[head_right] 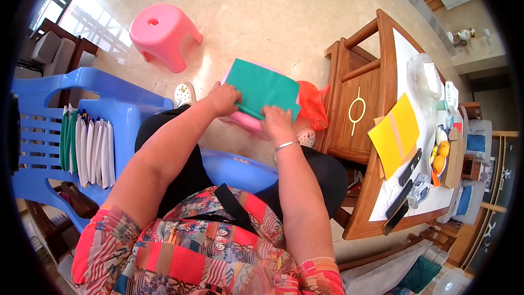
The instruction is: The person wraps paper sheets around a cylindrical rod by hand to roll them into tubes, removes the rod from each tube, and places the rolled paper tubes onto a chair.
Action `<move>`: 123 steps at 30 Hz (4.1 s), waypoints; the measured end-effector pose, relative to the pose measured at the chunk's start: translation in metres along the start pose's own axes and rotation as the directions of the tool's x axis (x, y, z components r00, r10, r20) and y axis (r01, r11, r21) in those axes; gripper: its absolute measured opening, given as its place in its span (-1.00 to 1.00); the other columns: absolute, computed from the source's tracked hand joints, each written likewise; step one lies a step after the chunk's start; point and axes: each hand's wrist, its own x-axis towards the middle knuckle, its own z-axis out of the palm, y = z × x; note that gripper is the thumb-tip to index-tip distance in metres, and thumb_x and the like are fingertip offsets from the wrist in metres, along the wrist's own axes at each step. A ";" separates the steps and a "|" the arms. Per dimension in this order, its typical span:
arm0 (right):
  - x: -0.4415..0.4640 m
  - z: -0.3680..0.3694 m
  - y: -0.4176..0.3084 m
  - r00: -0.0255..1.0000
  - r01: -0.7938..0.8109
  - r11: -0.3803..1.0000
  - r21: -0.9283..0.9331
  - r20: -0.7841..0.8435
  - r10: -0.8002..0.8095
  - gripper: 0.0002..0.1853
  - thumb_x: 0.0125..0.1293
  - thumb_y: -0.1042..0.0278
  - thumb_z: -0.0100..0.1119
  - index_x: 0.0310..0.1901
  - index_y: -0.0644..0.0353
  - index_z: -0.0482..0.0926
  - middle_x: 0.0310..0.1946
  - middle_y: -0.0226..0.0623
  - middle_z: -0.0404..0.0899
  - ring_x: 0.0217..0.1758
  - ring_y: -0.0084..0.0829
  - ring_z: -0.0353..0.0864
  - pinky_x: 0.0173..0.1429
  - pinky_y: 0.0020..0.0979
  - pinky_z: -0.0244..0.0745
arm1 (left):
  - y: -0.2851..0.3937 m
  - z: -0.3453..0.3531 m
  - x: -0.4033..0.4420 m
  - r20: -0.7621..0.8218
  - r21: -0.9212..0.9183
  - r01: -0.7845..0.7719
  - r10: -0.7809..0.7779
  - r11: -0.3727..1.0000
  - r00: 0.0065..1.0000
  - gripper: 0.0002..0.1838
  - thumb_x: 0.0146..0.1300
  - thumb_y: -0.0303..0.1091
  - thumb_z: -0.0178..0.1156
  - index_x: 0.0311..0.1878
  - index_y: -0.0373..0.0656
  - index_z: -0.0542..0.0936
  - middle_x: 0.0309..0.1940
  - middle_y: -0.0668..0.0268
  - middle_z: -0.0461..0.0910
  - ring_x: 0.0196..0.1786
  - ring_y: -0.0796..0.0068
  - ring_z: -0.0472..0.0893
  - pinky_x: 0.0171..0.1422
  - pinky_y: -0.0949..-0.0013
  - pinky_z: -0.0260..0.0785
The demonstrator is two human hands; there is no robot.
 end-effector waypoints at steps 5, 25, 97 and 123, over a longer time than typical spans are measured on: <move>0.004 -0.004 0.000 0.998 -0.064 0.996 0.062 0.028 0.062 -0.73 0.22 0.27 0.28 -0.04 0.02 0.71 -0.02 -0.17 0.72 0.18 -0.16 0.66 0.31 0.02 0.37 | 0.001 0.000 0.002 -0.064 -0.002 0.028 -0.028 1.000 0.998 -0.75 0.20 -0.14 0.35 -0.06 0.11 0.74 -0.04 0.28 0.69 0.17 0.23 0.63 0.33 0.07 0.32; 0.003 -0.001 -0.005 0.997 -0.021 0.999 -0.040 -0.069 0.018 -0.71 0.22 0.18 0.24 -0.08 0.07 0.73 -0.04 -0.12 0.69 0.14 -0.06 0.63 0.29 -0.04 0.42 | 0.004 -0.008 -0.002 -0.047 0.098 -0.016 0.021 0.995 0.999 -0.70 0.11 -0.12 0.42 -0.08 0.10 0.76 -0.06 0.25 0.69 0.18 0.25 0.62 0.39 0.05 0.26; -0.002 -0.085 0.000 0.994 0.106 0.691 0.715 -0.063 -0.087 -0.59 0.35 0.07 0.44 -0.01 0.29 0.68 -0.27 -0.38 0.70 -0.23 -0.58 0.60 -0.11 -0.43 0.54 | -0.043 -0.110 -0.007 -0.044 -0.872 -0.083 0.092 0.483 0.995 -0.53 0.18 -0.11 0.58 0.08 -0.10 0.67 -0.18 0.37 0.67 -0.07 0.56 0.61 -0.01 0.42 0.45; -0.004 -0.087 -0.016 0.999 0.009 0.595 0.803 0.024 -0.047 -0.58 0.55 0.01 0.20 0.09 0.28 0.58 -0.39 -0.47 0.56 -0.54 -0.64 0.49 -0.43 -0.54 0.42 | -0.034 -0.115 -0.003 -0.024 -0.930 0.012 -0.094 0.368 0.995 -0.54 0.25 0.03 0.47 -0.09 -0.20 0.70 -0.33 0.32 0.70 -0.32 0.56 0.62 -0.20 0.46 0.47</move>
